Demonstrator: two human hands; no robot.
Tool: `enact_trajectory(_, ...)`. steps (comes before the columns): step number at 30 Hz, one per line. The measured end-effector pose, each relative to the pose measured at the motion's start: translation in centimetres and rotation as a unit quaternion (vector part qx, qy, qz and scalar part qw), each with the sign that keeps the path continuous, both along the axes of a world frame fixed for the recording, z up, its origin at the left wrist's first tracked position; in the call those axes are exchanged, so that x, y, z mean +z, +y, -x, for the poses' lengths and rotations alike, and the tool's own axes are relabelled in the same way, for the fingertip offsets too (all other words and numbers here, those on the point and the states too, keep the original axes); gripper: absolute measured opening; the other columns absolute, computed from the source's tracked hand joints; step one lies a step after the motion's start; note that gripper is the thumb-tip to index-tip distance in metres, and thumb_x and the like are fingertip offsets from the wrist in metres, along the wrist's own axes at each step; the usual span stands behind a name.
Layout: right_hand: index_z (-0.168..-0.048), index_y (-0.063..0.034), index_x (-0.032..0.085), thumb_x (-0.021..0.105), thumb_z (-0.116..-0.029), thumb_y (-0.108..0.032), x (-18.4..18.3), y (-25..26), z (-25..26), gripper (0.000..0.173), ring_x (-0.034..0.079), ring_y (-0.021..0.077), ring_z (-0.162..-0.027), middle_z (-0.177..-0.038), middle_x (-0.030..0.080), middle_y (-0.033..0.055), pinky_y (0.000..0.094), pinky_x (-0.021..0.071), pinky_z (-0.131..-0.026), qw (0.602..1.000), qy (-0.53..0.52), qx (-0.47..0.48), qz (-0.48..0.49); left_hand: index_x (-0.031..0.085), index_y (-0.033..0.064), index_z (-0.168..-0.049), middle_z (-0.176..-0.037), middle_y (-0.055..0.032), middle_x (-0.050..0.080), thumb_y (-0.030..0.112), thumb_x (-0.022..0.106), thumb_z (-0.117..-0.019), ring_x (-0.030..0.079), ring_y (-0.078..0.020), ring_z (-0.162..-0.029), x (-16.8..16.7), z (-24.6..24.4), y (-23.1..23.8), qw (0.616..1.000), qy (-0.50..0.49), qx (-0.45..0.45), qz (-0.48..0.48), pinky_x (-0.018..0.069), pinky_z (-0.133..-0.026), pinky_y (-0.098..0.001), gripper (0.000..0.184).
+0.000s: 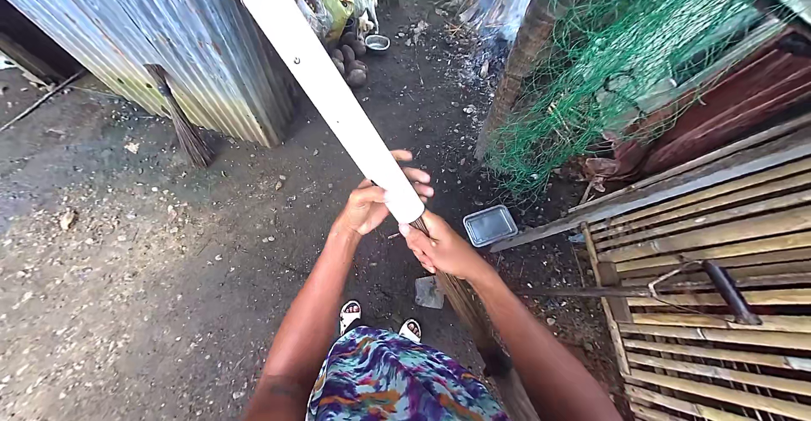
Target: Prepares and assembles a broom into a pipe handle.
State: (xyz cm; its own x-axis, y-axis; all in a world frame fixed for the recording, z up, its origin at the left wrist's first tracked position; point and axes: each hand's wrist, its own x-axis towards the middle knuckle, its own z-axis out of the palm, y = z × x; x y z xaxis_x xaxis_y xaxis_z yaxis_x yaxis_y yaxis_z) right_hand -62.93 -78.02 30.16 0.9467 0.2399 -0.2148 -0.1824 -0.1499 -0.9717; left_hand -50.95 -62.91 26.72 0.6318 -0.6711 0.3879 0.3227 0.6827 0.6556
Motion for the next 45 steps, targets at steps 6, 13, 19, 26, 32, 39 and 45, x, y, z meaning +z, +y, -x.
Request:
enact_trajectory(6,-0.131,0.0055,0.054,0.053,-0.1059,-0.041,0.0,1.9,-0.8,0.053,0.069,0.0370,-0.104,-0.106,0.069,0.0233,0.0538,0.0528,-0.094,0.911,0.014,-0.069,0.407,0.042,0.0184,-0.140,-0.102,-0.0056,0.068,0.037,0.061,-0.1022,0.071,-0.0184,-0.085,4.0,1.0,-0.9,0.911,0.184,0.300,-0.215,0.0616,-0.077,-0.0375,0.046)
enact_trajectory(13,-0.101,-0.0075,0.057,0.064,-0.1002,-0.013,-3.0,1.3,-0.5,0.009,0.046,0.0013,-0.042,-0.058,0.051,-0.0065,0.0163,0.0444,-0.042,0.975,0.096,-0.040,-0.195,0.059,0.0205,-0.123,-0.077,0.0026,0.061,0.033,0.072,-0.0849,0.059,-0.0080,-0.059,-0.8,-0.9,-1.7,0.989,0.106,0.066,0.084,0.0500,-0.054,-0.0225,0.043)
enact_trajectory(19,-0.143,-0.0043,0.031,0.060,-0.0849,-0.006,-5.8,0.5,-0.1,0.065,0.067,0.0157,-0.071,-0.100,0.064,0.0093,0.0306,0.0598,-0.064,0.944,0.058,-0.130,-0.299,0.064,0.0116,-0.109,-0.077,-0.0019,0.063,0.036,0.071,-0.0853,0.064,-0.0112,-0.062,-3.9,-1.9,-2.8,0.965,0.222,0.079,0.118,0.0548,-0.056,-0.0241,0.035)
enact_trajectory(26,-0.164,-0.0124,0.017,0.064,-0.1009,-0.039,-3.6,-0.1,3.4,0.083,0.064,0.0415,-0.115,-0.142,0.052,0.0265,0.0575,0.0520,-0.098,0.939,0.019,-0.001,0.343,0.054,0.0136,-0.088,-0.069,-0.0012,0.060,0.020,0.041,-0.0993,0.062,-0.0134,-0.059,-3.9,-1.8,-2.7,0.890,0.347,0.286,-0.079,0.0569,-0.059,-0.0299,0.019)
enact_trajectory(32,-0.148,-0.0003,0.045,0.041,-0.1105,-0.037,-4.8,-0.6,1.9,0.052,0.071,0.0439,-0.098,-0.109,0.069,0.0263,0.0562,0.0568,-0.083,0.839,-0.011,-0.054,0.542,0.043,0.0046,-0.119,-0.080,-0.0092,0.061,-0.001,0.058,-0.0924,0.066,-0.0200,-0.061,0.7,-1.3,-4.1,0.839,0.254,0.427,-0.222,0.0618,-0.058,-0.0386,0.031)
enact_trajectory(39,-0.114,-0.0092,0.055,0.046,-0.1092,-0.029,-2.3,-3.0,0.7,0.022,0.044,0.0014,-0.043,-0.061,0.043,-0.0072,0.0174,0.0430,-0.041,0.980,0.138,0.123,-0.077,0.063,0.0099,-0.108,-0.073,-0.0015,0.063,0.030,0.071,-0.0810,0.062,-0.0125,-0.058,-1.1,-5.3,-3.1,0.983,0.145,0.008,0.112,0.0526,-0.052,-0.0262,0.035)
enact_trajectory(45,-0.123,-0.0042,0.059,0.051,-0.1069,-0.034,-1.3,-3.1,1.4,0.035,0.058,0.0174,-0.061,-0.076,0.057,0.0074,0.0352,0.0527,-0.059,0.977,-0.018,-0.042,0.209,0.036,0.0224,-0.151,-0.112,-0.0082,0.071,0.039,0.075,-0.0834,0.072,-0.0222,-0.096,0.0,-6.1,-1.7,0.990,0.027,0.130,-0.048,0.0615,-0.085,-0.0411,0.080)
